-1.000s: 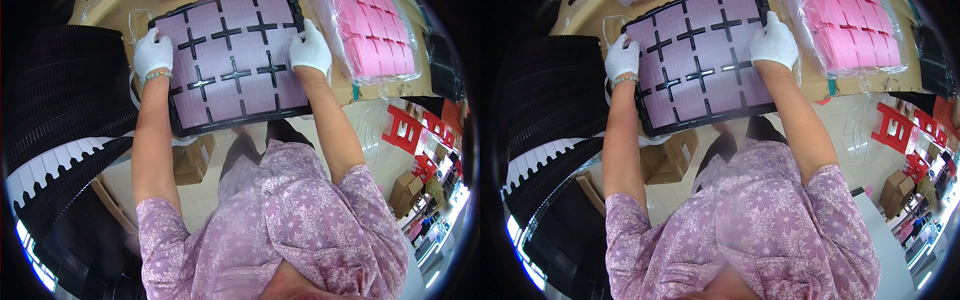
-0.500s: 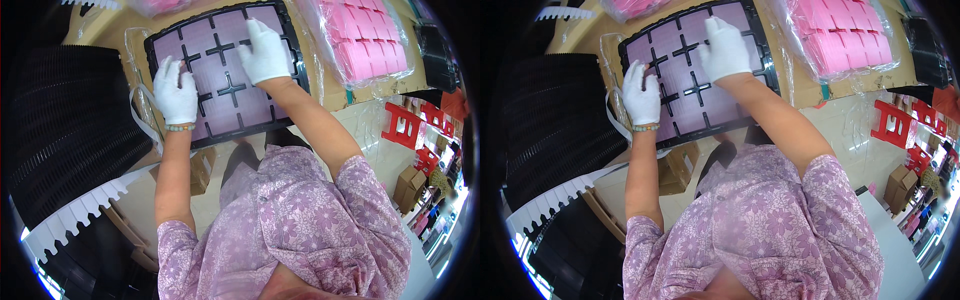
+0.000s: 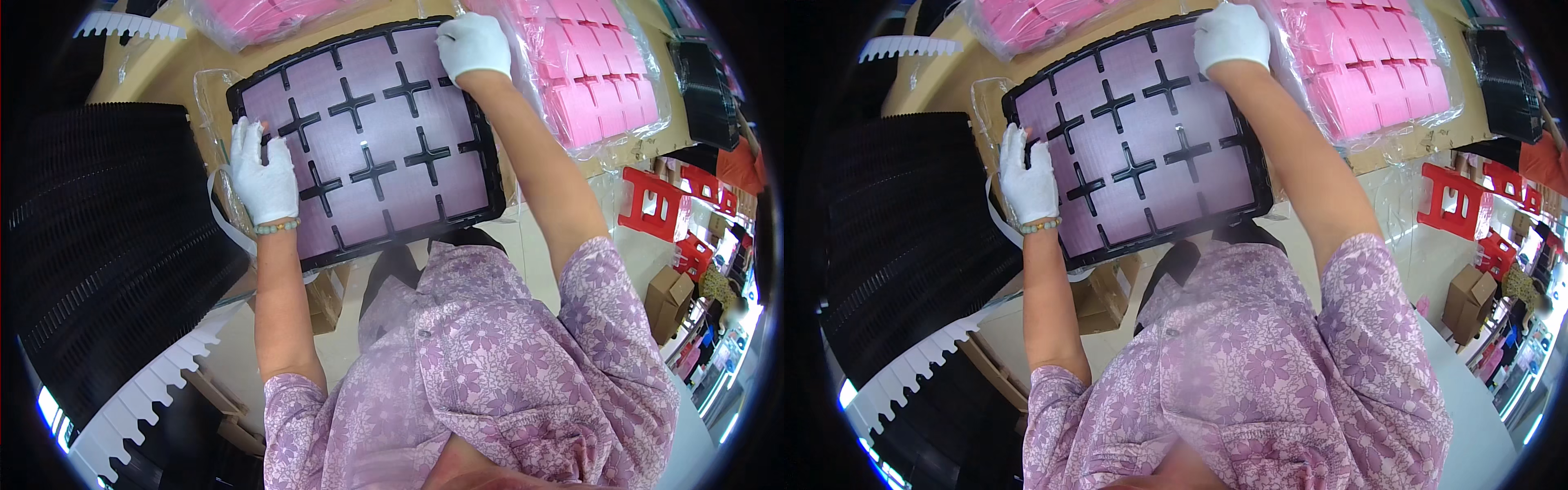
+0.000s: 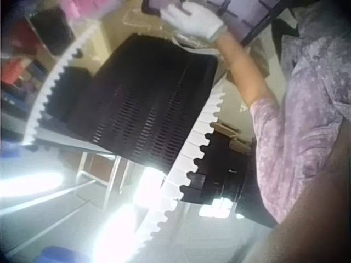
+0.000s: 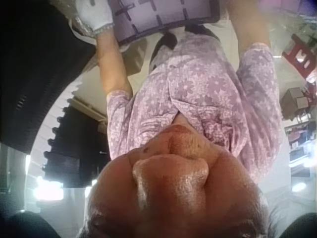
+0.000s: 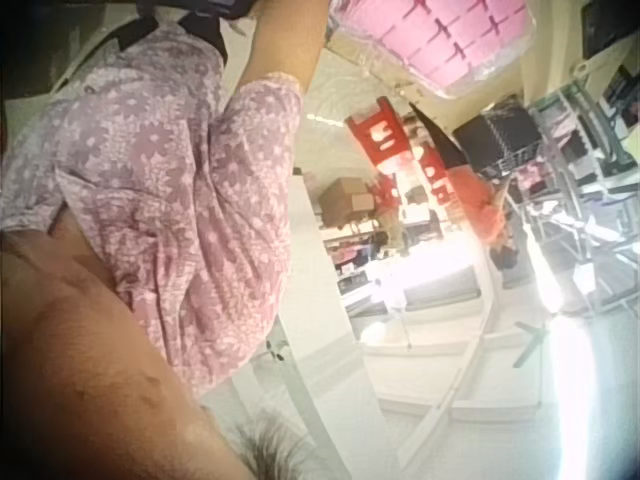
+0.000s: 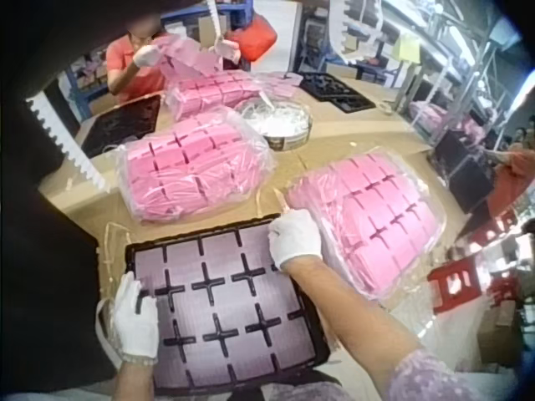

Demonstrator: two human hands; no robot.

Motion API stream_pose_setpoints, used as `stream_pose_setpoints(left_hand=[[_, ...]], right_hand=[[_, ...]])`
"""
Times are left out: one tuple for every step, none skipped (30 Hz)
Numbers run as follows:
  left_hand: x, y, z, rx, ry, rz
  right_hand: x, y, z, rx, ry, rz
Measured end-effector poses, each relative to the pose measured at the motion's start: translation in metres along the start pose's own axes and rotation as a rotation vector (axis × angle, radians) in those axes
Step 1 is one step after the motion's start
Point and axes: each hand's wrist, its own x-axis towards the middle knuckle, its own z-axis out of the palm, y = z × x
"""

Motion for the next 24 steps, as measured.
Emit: stream_pose_setpoints(left_hand=[[-0.002, 0.0, -0.002, 0.0, 0.0, -0.002], [-0.005, 0.001, -0.003, 0.02, -0.009, -0.002], [-0.007, 0.001, -0.003, 0.041, -0.017, -0.001], [-0.009, 0.0, -0.004, 0.044, -0.015, -0.006], [-0.012, 0.0, -0.004, 0.03, -0.016, -0.012], [-0.015, -0.001, -0.005, 0.016, -0.016, -0.02], [-0.018, -0.003, -0.006, 0.018, -0.014, -0.026], [-0.021, -0.007, -0.006, -0.002, -0.006, -0.032], [-0.022, -0.007, -0.006, -0.023, 0.002, -0.032], [-0.023, -0.004, -0.006, -0.024, 0.002, -0.034], [-0.025, 0.002, -0.007, -0.049, -0.009, -0.071], [-0.026, 0.002, -0.007, -0.073, -0.019, -0.111], [-0.027, -0.001, -0.007, -0.074, -0.018, -0.114], [-0.028, -0.006, -0.006, -0.03, -0.006, -0.057], [-0.031, -0.009, -0.007, 0.02, 0.009, -0.006], [-0.033, -0.012, -0.009, 0.024, 0.012, -0.013], [-0.035, -0.013, -0.01, -0.016, 0.02, -0.025], [-0.034, -0.011, -0.011, -0.06, 0.029, -0.03], [-0.033, -0.01, -0.011, -0.062, 0.028, -0.03], [-0.032, -0.009, -0.01, -0.056, 0.022, -0.028], [-0.032, -0.01, -0.011, -0.044, 0.017, -0.029], [-0.032, -0.011, -0.012, -0.04, 0.017, -0.032], [-0.032, -0.012, -0.013, 0.002, 0.022, -0.014], [-0.03, -0.012, -0.012, 0.038, 0.024, 0.009]], right_hand=[[0.006, -0.003, -0.003, -0.061, -0.082, -0.042], [0.012, -0.007, -0.007, -0.122, -0.164, -0.083], [0.019, -0.011, -0.012, -0.122, -0.166, -0.084], [0.025, -0.018, -0.018, -0.207, -0.248, -0.096], [0.029, -0.022, -0.02, -0.291, -0.33, -0.108], [0.03, -0.024, -0.021, -0.291, -0.333, -0.113], [0.031, -0.026, -0.02, -0.276, -0.336, -0.105], [0.031, -0.027, -0.019, -0.26, -0.339, -0.097], [0.032, -0.025, -0.015, -0.26, -0.338, -0.099], [0.034, -0.022, -0.005, -0.308, -0.3, -0.108], [0.034, -0.017, 0.002, -0.355, -0.262, -0.117], [0.034, -0.018, 0.003, -0.356, -0.264, -0.12], [0.033, -0.018, 0.004, -0.349, -0.266, -0.142], [0.032, -0.017, 0.003, -0.344, -0.267, -0.163], [0.028, -0.02, 0.001, -0.34, -0.272, -0.171], [0.022, -0.024, -0.004, -0.253, -0.268, -0.148], [0.018, -0.024, -0.006, -0.165, -0.265, -0.123], [0.014, -0.016, -0.002, -0.028, -0.251, -0.094], [0.012, -0.007, 0.004, -0.03, -0.25, -0.093], [0.01, 0.001, 0.01, -0.016, -0.214, -0.075], [0.008, -0.004, 0.007, 0.003, -0.183, -0.06], [0.009, -0.012, -0.001, 0.027, -0.253, 0.091], [0.008, -0.015, 0.002, 0.031, -0.257, 0.089], [0.008, -0.013, 0.004, 0.067, -0.191, 0.093]])
